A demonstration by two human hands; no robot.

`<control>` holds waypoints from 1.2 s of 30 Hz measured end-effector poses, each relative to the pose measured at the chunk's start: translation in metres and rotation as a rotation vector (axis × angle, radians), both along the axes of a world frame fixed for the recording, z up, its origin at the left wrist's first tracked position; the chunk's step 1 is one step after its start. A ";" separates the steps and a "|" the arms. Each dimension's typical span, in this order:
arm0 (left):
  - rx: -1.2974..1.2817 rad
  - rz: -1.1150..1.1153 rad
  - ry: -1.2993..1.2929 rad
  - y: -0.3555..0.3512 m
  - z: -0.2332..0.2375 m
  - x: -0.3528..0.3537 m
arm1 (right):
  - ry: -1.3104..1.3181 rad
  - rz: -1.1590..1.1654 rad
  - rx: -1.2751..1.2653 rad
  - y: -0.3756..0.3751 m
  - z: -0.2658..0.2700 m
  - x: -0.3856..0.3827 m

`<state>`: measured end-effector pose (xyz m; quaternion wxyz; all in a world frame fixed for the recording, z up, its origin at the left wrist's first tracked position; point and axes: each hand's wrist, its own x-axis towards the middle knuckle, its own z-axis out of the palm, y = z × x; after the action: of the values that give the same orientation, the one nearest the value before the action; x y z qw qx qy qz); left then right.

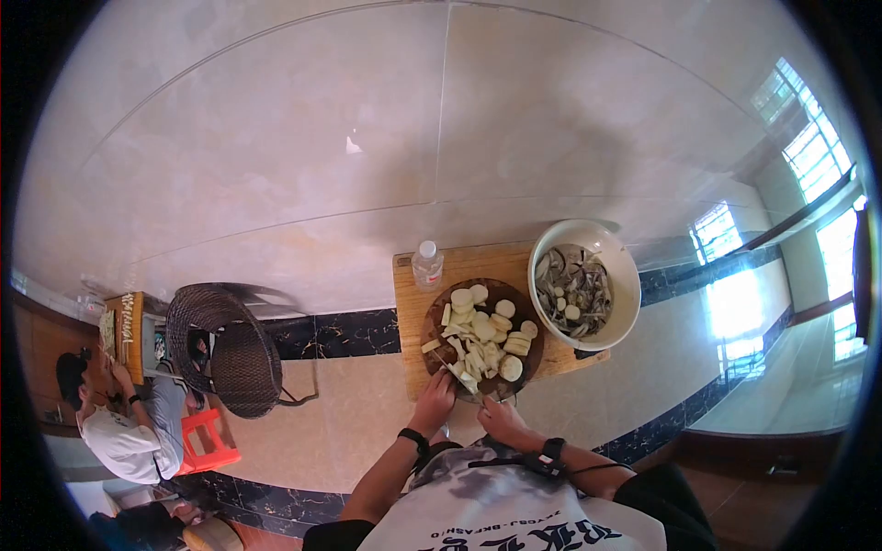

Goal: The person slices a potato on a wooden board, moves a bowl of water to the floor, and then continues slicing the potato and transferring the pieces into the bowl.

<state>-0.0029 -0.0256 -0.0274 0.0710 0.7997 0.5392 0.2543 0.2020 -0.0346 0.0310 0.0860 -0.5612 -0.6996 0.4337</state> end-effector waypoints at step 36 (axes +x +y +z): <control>-0.162 -0.043 -0.061 -0.024 -0.009 -0.011 | -0.010 0.165 0.100 -0.003 0.000 -0.017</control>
<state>-0.0143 -0.0498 -0.0360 0.1572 0.7947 0.5382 0.2325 0.1852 -0.0375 0.0312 0.0744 -0.4987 -0.7648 0.4010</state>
